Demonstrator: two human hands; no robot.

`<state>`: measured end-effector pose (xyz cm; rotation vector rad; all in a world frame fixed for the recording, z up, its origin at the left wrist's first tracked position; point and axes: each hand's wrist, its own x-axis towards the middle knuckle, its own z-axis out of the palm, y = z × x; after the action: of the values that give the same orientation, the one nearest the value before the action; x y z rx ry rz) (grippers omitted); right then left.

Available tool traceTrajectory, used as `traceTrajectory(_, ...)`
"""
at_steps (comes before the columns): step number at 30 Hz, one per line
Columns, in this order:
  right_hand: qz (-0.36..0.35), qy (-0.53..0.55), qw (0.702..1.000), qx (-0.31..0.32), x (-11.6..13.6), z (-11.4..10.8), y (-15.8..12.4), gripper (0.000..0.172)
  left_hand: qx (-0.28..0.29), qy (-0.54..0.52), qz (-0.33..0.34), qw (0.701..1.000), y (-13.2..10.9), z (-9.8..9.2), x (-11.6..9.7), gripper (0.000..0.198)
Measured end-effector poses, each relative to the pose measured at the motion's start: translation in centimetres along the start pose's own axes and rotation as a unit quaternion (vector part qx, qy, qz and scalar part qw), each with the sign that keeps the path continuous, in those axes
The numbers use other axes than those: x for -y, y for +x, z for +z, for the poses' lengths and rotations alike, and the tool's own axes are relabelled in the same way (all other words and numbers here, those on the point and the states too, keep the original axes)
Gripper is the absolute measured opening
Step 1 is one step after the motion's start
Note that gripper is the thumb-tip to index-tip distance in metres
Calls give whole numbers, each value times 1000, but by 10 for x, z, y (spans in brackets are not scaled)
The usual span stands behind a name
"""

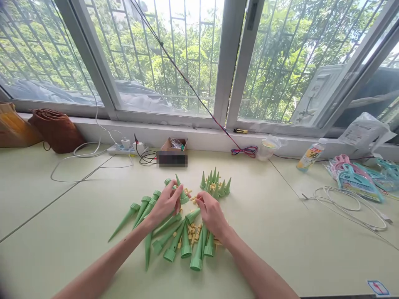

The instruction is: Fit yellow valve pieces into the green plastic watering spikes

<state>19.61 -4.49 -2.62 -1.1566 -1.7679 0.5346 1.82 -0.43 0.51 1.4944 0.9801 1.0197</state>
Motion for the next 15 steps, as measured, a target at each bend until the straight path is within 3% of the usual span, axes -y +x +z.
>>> traceTrajectory(8,-16,1,998,-60,5,-9,4,19,35,-91,-10,995,2,0,-5,34)
traceTrajectory(15,-25,17,998,-53,5,-8,3,20,54,-112,-27,992,0,-4,-9,40)
